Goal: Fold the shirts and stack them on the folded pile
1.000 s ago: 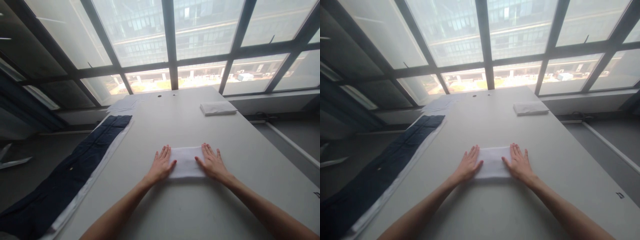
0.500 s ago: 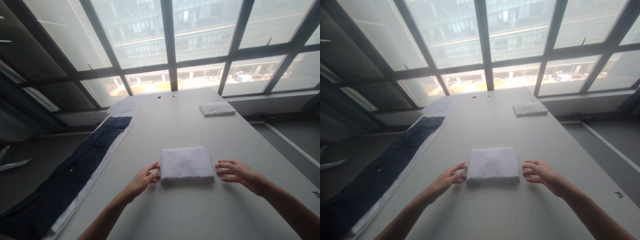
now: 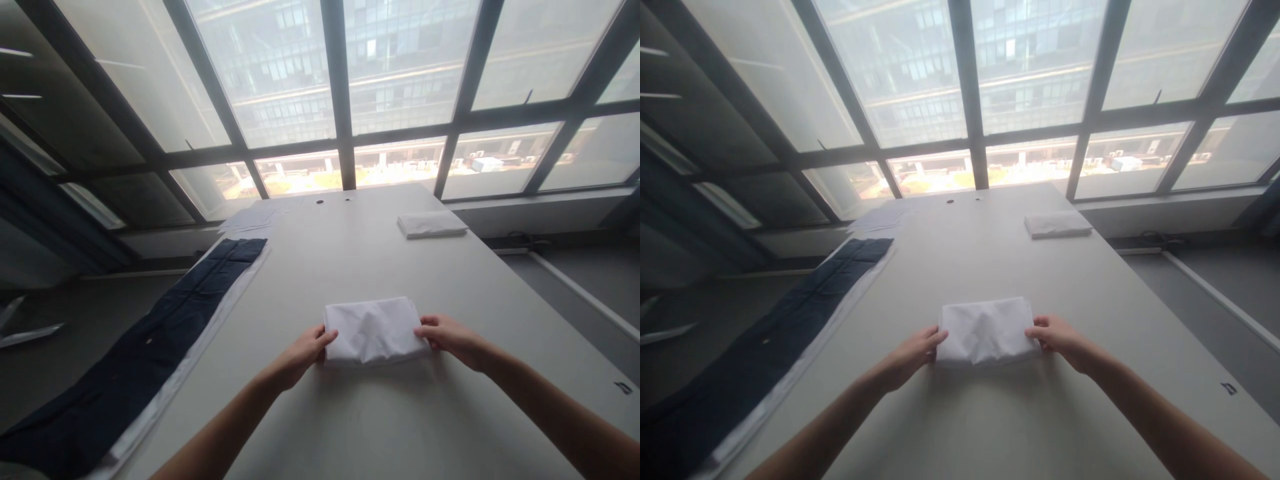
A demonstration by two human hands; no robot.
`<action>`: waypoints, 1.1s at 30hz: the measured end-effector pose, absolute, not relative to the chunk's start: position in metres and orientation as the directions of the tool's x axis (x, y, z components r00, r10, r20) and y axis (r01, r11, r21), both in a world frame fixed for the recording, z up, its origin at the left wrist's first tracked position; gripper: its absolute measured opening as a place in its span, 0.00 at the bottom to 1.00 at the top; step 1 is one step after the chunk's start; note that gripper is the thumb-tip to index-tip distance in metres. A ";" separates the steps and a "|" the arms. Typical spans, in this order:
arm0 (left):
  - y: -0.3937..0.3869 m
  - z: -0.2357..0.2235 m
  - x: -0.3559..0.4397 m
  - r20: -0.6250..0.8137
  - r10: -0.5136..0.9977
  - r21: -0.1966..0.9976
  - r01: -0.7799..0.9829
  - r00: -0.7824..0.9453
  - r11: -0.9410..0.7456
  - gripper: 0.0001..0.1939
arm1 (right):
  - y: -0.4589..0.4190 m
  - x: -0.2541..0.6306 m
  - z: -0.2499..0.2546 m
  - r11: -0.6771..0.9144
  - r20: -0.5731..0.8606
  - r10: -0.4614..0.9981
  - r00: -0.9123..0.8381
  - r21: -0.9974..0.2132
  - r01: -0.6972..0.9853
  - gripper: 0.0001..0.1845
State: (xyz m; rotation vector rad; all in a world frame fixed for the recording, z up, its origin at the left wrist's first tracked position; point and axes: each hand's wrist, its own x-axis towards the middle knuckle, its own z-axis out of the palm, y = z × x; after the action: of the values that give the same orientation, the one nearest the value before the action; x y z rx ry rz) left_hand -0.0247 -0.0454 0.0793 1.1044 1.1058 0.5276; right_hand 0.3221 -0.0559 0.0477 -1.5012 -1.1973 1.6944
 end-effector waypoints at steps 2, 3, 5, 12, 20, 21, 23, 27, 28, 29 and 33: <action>-0.047 0.079 -0.018 -0.442 0.807 0.891 0.084 0.392 0.447 0.32 | -0.058 0.318 0.049 -0.418 -0.422 0.884 -0.203 -0.906 0.064 0.12; -0.047 0.078 -0.015 -0.444 0.809 0.886 0.050 0.386 0.462 0.34 | -0.059 0.317 0.049 -0.436 -0.428 0.881 -0.202 -0.900 0.005 0.14; -0.045 0.073 -0.007 -0.446 0.818 0.876 -0.010 0.364 0.482 0.35 | -0.058 0.316 0.049 -0.486 -0.458 0.865 -0.203 -0.866 -0.118 0.18; -0.014 0.070 0.027 -0.458 0.817 0.776 -0.290 0.350 0.560 0.28 | -0.039 0.338 0.035 -0.421 -0.414 0.901 -0.127 -0.768 -0.483 0.10; 0.027 0.086 0.081 -0.468 0.774 0.712 -0.336 0.426 0.616 0.25 | -0.006 0.395 0.050 -0.340 -0.388 0.922 -0.017 -0.787 -0.515 0.05; 0.032 0.086 0.088 -0.472 0.762 0.710 -0.321 0.444 0.627 0.24 | -0.002 0.404 0.056 -0.325 -0.374 0.927 0.003 -0.810 -0.487 0.05; 0.043 0.084 0.100 -0.485 0.738 0.708 -0.284 0.469 0.646 0.24 | 0.007 0.421 0.069 -0.302 -0.355 0.934 0.048 -0.853 -0.425 0.07; 0.076 0.084 0.123 -0.479 0.744 0.757 -0.209 0.466 0.619 0.27 | 0.027 0.454 0.093 -0.263 -0.322 0.938 0.127 -0.901 -0.345 0.08; 0.089 0.085 0.130 -0.465 0.761 0.781 -0.195 0.452 0.593 0.30 | 0.036 0.462 0.099 -0.242 -0.301 0.944 0.135 -0.910 -0.337 0.09; 0.103 0.087 0.138 -0.445 0.780 0.806 -0.184 0.439 0.563 0.32 | 0.047 0.471 0.104 -0.216 -0.273 0.952 0.138 -0.920 -0.327 0.10; 0.175 0.098 0.179 -0.324 0.838 0.891 -0.155 0.440 0.426 0.33 | 0.112 0.511 0.117 -0.122 -0.175 0.964 0.200 -0.960 -0.253 0.11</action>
State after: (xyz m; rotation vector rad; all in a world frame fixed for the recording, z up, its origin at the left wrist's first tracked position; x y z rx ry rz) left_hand 0.1789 0.1752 0.0981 0.9159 0.8975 0.7377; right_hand 0.5106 0.1121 0.1170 -1.2323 -0.7951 1.2545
